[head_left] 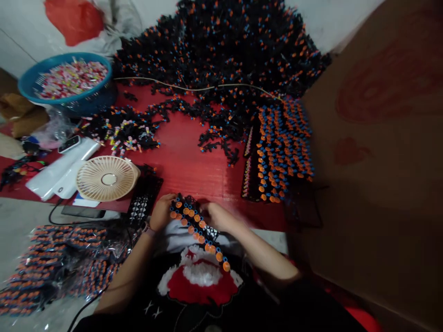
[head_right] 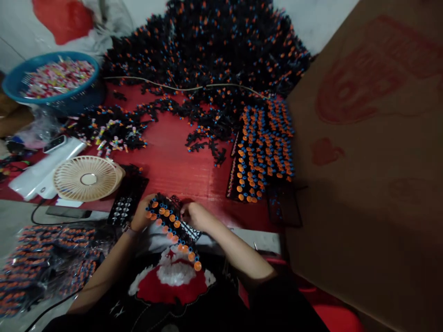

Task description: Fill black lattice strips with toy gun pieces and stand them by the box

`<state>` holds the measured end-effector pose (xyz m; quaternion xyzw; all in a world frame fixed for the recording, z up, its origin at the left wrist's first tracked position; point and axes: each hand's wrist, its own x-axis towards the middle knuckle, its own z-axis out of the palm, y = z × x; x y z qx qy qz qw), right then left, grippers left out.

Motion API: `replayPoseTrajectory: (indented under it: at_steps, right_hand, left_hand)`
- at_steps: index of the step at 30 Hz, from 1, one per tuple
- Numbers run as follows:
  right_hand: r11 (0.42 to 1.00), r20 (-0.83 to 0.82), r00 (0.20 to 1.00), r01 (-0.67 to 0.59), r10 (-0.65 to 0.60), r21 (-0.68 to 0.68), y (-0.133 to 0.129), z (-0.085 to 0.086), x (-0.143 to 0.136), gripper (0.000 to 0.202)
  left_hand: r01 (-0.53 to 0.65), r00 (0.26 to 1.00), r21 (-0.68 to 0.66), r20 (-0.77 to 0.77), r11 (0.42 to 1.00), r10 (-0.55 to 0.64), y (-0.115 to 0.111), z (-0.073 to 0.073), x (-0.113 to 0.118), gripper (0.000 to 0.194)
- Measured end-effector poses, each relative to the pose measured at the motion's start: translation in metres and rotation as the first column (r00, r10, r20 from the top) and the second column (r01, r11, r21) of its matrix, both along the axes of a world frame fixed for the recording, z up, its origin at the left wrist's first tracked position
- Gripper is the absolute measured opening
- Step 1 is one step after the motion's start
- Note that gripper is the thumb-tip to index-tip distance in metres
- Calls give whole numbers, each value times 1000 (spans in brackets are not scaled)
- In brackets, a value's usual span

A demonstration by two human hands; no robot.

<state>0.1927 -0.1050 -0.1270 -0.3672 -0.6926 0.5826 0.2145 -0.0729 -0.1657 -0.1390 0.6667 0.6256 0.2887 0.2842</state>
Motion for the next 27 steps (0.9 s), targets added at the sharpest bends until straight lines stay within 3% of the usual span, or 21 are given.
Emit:
replayPoseTrajectory:
  at_steps: [2, 3, 5, 7, 11, 14, 16, 22, 27]
  right_hand:
    - [990, 27, 989, -143, 143, 1, 25, 0, -2, 7]
    - [988, 41, 988, -148, 146, 41, 38, 1, -9, 8]
    - [985, 27, 999, -34, 30, 171, 63, 3, -37, 18]
    - [951, 13, 1000, -5, 1, 308, 83, 5, -80, 26]
    - [828, 165, 982, -167, 91, 536, 115, 15, -175, 49]
    - [740, 360, 925, -329, 125, 587, 137, 27, -232, 89]
    - [685, 443, 880, -429, 170, 589, 150, 35, -263, 103]
    - [548, 514, 834, -530, 199, 647, 174, 54, -346, 95]
    - [354, 634, 749, -655, 192, 667, 186, 61, -394, 95]
  left_hand:
    - [53, 999, 33, -13, 998, -53, -1, -4, -2, 12]
    - [75, 997, 54, -30, 996, -73, -1, -5, -2, 12]
    - [102, 993, 94, -62, 990, -96, -2, -6, -3, 12]
    - [104, 993, 125, -75, 987, -95, -4, -7, -2, 11]
    - [91, 995, 143, -48, 985, -85, -9, -11, -1, 11]
    - [55, 997, 94, -66, 994, -48, -12, -17, 0, 16]
    - [21, 998, 72, -66, 997, -17, -14, -22, 1, 20]
    - [6, 998, 62, -70, 998, -1, -13, -31, 3, 32]
    - [-14, 994, 53, -106, 999, 19, -14, -22, 4, 26]
